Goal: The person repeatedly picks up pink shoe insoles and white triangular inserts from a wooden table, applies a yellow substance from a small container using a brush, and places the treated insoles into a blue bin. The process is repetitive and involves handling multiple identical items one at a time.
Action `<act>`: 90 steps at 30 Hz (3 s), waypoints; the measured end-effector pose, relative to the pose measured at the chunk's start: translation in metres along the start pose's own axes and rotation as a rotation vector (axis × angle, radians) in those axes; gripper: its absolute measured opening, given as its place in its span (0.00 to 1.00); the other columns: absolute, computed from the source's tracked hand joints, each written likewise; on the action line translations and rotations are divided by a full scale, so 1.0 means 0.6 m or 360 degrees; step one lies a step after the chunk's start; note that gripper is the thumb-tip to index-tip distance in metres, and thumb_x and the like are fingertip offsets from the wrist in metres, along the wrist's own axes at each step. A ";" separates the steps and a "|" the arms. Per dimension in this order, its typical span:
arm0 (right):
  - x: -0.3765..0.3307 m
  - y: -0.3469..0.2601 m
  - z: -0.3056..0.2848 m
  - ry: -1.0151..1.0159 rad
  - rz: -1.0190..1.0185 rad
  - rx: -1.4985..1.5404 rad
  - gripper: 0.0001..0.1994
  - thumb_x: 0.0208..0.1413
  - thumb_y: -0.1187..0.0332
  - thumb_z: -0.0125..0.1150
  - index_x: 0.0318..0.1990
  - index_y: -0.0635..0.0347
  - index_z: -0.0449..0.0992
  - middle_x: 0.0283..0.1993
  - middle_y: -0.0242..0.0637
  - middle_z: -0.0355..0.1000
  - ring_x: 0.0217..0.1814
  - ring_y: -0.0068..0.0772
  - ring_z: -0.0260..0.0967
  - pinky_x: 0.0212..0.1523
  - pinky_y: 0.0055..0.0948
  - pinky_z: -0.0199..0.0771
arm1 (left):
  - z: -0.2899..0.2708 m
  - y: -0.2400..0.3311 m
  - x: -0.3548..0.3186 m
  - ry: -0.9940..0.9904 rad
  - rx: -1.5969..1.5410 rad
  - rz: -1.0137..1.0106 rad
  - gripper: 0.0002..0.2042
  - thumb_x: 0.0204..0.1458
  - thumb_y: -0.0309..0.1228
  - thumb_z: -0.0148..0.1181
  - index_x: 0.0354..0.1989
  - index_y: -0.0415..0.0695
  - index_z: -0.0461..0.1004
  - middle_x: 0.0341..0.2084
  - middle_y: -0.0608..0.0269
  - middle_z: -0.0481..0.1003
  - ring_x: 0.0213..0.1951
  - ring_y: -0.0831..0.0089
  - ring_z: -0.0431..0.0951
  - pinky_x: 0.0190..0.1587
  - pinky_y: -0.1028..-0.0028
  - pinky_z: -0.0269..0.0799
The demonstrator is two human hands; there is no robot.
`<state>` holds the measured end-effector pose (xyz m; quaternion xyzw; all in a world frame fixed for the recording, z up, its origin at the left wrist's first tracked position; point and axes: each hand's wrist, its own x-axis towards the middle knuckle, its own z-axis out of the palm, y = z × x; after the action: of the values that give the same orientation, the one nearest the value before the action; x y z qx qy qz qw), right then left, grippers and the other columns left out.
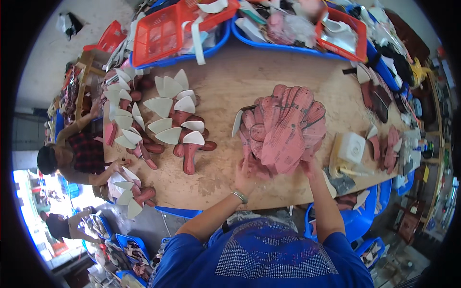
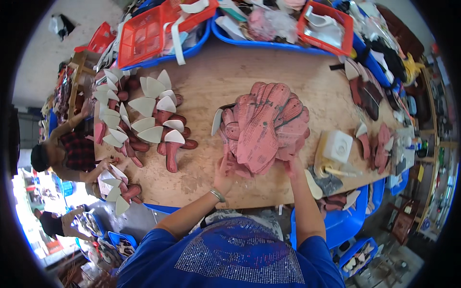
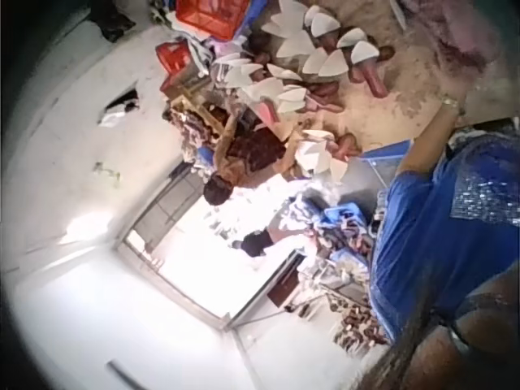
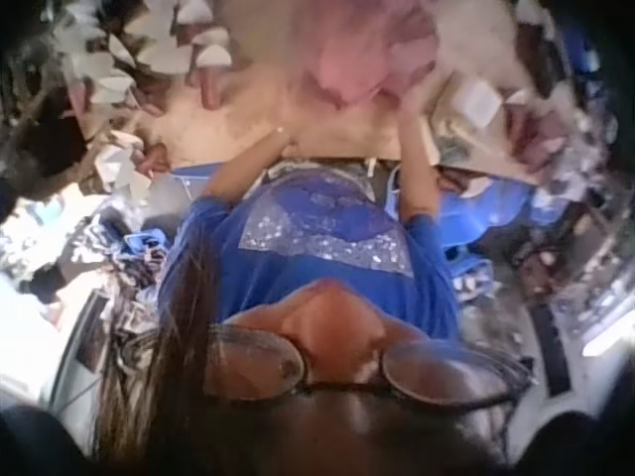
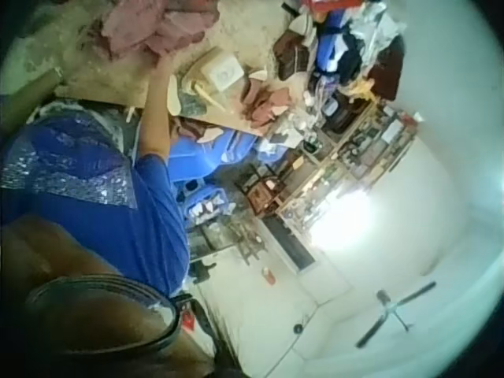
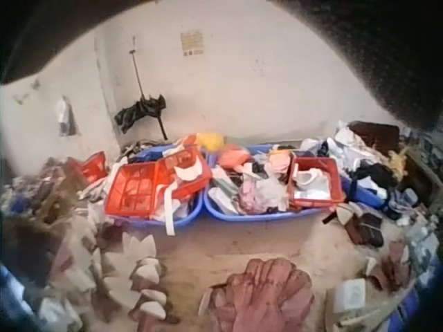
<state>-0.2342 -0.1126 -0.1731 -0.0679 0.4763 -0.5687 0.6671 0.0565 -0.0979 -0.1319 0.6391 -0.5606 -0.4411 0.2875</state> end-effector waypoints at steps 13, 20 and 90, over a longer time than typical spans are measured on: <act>-0.168 0.002 -0.051 0.0155 -0.0452 -0.0955 0.15 0.54 0.73 0.62 0.50 0.62 0.75 0.42 0.31 0.76 0.42 0.21 0.72 0.44 0.23 0.71 | -0.153 0.370 0.188 -0.0410 0.1368 0.1393 0.26 0.55 0.26 0.53 0.65 0.47 0.60 0.64 0.56 0.62 0.62 0.55 0.64 0.59 0.63 0.65; -0.373 -0.038 -0.088 0.0261 -0.0341 -0.1569 0.11 0.54 0.70 0.64 0.44 0.62 0.79 0.32 0.33 0.77 0.34 0.22 0.72 0.37 0.24 0.72 | -0.032 0.476 0.291 -0.1172 0.2159 0.2472 0.39 0.45 0.26 0.60 0.70 0.54 0.54 0.70 0.68 0.54 0.72 0.64 0.50 0.70 0.58 0.50; -0.237 -0.209 -0.263 0.0623 -0.1195 -0.3427 0.06 0.50 0.65 0.60 0.27 0.54 0.80 0.26 0.41 0.73 0.28 0.43 0.75 0.28 0.40 0.76 | -0.110 0.395 0.058 -0.0773 -0.1409 -0.0068 0.26 0.62 0.54 0.48 0.53 0.42 0.68 0.33 0.59 0.76 0.30 0.70 0.77 0.35 0.72 0.75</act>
<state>-0.4191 0.0326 -0.0991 -0.6491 0.7593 -0.0315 -0.0324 0.0046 -0.1888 0.0931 0.3462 -0.3571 -0.7783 0.3833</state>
